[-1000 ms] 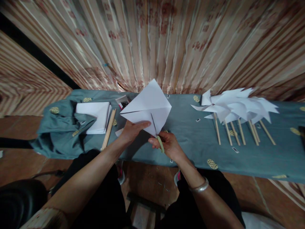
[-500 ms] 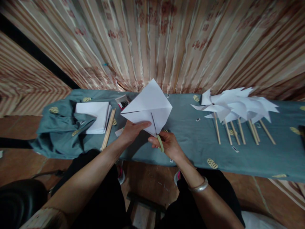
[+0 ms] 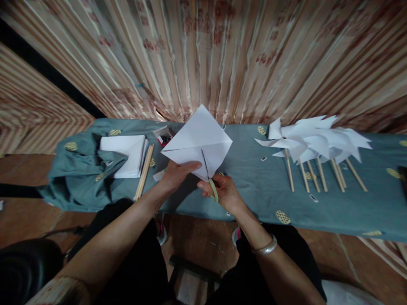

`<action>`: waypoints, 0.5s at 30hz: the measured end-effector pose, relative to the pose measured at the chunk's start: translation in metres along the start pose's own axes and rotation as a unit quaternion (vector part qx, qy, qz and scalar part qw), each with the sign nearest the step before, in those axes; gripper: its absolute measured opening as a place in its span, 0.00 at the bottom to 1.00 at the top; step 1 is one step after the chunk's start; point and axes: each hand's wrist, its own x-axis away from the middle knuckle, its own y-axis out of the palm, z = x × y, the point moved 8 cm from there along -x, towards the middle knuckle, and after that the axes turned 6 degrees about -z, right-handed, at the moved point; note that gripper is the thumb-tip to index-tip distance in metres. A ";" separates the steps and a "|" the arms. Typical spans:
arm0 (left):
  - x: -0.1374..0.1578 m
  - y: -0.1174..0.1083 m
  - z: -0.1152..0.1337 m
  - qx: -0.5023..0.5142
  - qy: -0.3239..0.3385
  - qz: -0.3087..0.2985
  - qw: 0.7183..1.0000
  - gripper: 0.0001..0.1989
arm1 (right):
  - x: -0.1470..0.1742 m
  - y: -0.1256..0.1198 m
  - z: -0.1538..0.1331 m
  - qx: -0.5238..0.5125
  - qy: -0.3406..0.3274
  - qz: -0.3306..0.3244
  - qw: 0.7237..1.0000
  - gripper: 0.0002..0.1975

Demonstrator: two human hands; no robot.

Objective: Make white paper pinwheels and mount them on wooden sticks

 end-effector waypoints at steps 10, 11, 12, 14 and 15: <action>0.001 0.002 -0.002 0.009 -0.009 -0.002 1.000 0.16 | -0.001 -0.002 0.002 0.004 -0.009 0.000 1.000 0.24; 0.001 0.002 -0.002 0.008 -0.010 -0.002 1.000 0.16 | -0.001 -0.002 0.002 0.003 -0.010 0.000 1.000 0.24; 0.001 0.001 -0.002 0.004 -0.012 -0.002 1.000 0.16 | -0.001 -0.003 0.002 0.002 -0.011 0.001 1.000 0.23; 0.001 0.000 -0.002 -0.004 -0.012 0.004 1.000 0.15 | -0.001 -0.003 0.002 0.002 -0.013 0.002 1.000 0.23; 0.001 -0.001 -0.002 -0.007 -0.011 0.006 1.000 0.15 | -0.001 -0.002 0.002 0.002 -0.013 0.002 1.000 0.23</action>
